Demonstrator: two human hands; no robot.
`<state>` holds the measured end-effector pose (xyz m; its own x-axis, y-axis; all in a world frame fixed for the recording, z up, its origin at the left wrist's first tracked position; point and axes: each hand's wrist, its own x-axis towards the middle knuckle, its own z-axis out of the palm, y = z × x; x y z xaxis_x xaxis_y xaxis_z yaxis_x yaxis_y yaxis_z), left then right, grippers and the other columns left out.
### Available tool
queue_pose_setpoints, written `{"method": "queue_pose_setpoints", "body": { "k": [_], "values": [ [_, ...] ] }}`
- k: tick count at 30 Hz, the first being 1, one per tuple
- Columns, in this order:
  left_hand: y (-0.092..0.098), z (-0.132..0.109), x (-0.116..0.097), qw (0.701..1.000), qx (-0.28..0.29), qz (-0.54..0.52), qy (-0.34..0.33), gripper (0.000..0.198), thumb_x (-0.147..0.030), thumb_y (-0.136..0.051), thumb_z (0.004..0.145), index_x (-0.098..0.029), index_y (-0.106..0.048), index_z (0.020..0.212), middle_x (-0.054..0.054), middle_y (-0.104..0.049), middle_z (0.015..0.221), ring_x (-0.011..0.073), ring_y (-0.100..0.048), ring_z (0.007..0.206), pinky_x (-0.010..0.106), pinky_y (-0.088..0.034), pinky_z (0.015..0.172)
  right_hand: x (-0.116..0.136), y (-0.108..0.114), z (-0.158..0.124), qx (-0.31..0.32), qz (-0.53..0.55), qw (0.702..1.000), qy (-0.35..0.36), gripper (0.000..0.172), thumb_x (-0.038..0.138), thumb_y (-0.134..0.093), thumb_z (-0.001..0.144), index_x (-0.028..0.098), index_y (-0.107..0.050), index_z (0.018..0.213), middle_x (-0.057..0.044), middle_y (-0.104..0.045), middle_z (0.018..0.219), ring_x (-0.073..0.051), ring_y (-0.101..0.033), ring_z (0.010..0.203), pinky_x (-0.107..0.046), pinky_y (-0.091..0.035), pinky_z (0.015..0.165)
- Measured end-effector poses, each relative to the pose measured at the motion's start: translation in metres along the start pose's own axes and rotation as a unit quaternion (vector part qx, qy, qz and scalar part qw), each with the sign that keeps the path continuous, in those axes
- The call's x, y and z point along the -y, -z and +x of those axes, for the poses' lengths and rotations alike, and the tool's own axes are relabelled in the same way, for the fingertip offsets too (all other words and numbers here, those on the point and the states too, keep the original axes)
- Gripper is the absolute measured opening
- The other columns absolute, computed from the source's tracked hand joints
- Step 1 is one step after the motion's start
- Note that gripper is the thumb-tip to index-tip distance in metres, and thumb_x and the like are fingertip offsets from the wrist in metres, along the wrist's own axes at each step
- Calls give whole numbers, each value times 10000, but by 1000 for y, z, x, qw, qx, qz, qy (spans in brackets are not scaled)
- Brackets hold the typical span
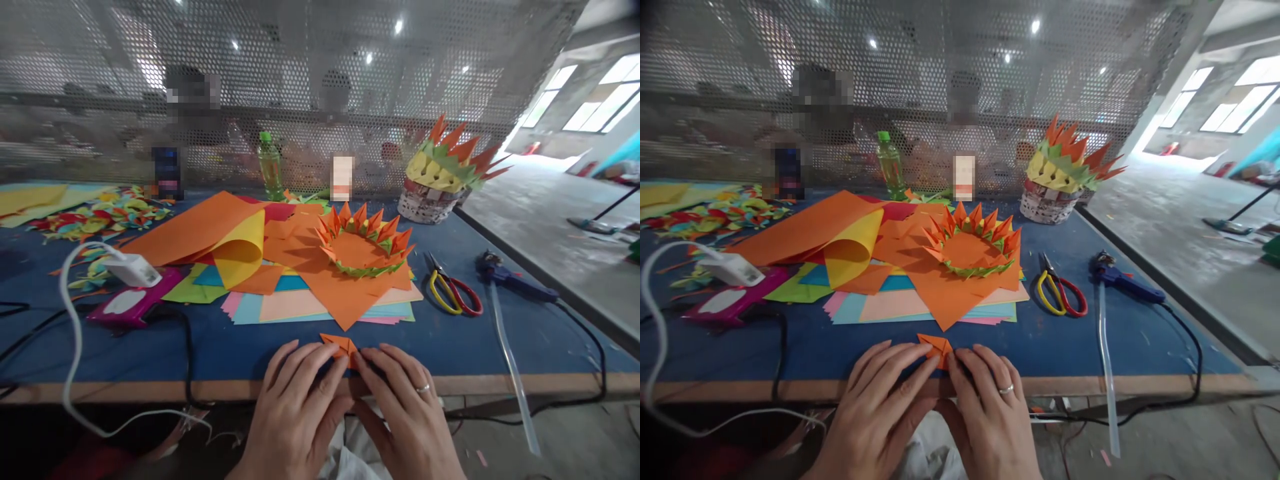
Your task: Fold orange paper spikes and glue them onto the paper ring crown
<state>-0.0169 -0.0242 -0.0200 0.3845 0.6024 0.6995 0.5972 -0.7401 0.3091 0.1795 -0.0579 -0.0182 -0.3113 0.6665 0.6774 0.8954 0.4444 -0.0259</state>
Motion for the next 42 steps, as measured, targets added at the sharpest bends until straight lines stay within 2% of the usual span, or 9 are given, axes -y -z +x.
{"method": "queue_pose_setpoints", "body": {
  "k": [5, 8, 10, 16, 28, 32, 35, 38, 42],
  "values": [
    [18, 7, 7, 1000, 19, 23, -4, 416, -183, -580, 997, -162, -573, 1412, 111, -644, 1339, 224, -558, 1260, 362, -393, 1132, 2, -2, -2, -42, 30, 999, -3, 213, 296, -609, 997, 178, -737, 1119, -34, -777, 1079, -229, -659, 1055, -368, -517, 876],
    [29, 10, 12, 999, 22, -16, 23, 459, -191, -579, 999, -168, -523, 1454, 116, -605, 1365, 204, -563, 1273, 290, -495, 1058, 4, 0, -2, -87, 50, 995, 3, 88, 181, -668, 944, 216, -744, 973, 19, -792, 959, -188, -692, 939, -325, -535, 822],
    [34, 10, 13, 997, 21, -52, 49, 459, -212, -561, 1010, -189, -508, 1466, 107, -586, 1390, 187, -584, 1273, 258, -527, 1042, 4, 3, -1, -105, 52, 993, 6, 113, 129, -667, 926, 219, -735, 936, 24, -795, 920, -175, -702, 894, -313, -543, 807],
    [34, 7, 15, 989, 41, -96, 104, 453, -272, -571, 1009, -272, -515, 1459, 84, -595, 1415, 204, -635, 1257, 229, -608, 920, 5, 1, 4, -62, 11, 998, 4, 255, 354, -564, 1022, 195, -734, 1128, -32, -795, 1048, -202, -714, 965, -361, -543, 835],
    [40, 2, 19, 979, 43, -138, 143, 411, -292, -581, 1005, -300, -563, 1415, 77, -600, 1421, 214, -650, 1241, 230, -624, 886, 7, 3, 4, -100, 40, 994, -2, 162, 206, -587, 995, 209, -740, 1050, 9, -799, 972, -178, -697, 918, -331, -536, 838],
    [39, 2, 13, 945, 60, -252, 201, 433, -397, -615, 994, -323, -563, 1418, 87, -604, 1427, 220, -720, 1116, 258, -645, 849, 7, 15, 5, -99, 120, 987, -31, 177, 78, -606, 918, 186, -698, 1023, -30, -770, 928, -165, -686, 911, -309, -558, 844],
    [35, 8, 0, 891, 102, -381, 225, 414, -516, -631, 965, -297, -649, 1317, 91, -695, 1270, 234, -739, 1060, 295, -642, 874, 9, 23, 7, -81, 192, 977, -44, 181, 45, -607, 883, 193, -655, 974, -28, -744, 881, -147, -684, 873, -276, -570, 809],
    [29, 18, -16, 842, 124, -473, 228, 220, -432, -621, 992, -278, -755, 1073, 55, -738, 1024, 194, -745, 943, 291, -633, 857, 9, 26, 8, -73, 218, 973, -33, 159, 52, -602, 889, 196, -635, 948, -22, -739, 858, -138, -688, 843, -256, -579, 786],
    [19, 25, -22, 831, 128, -496, 218, 192, -354, -614, 1003, -268, -780, 961, 40, -726, 916, 172, -727, 868, 273, -623, 817, -2, 38, 2, -48, 209, 976, -21, 88, 173, -566, 973, 189, -638, 1021, -45, -747, 907, -148, -697, 869, -269, -587, 810]
  ]
}}
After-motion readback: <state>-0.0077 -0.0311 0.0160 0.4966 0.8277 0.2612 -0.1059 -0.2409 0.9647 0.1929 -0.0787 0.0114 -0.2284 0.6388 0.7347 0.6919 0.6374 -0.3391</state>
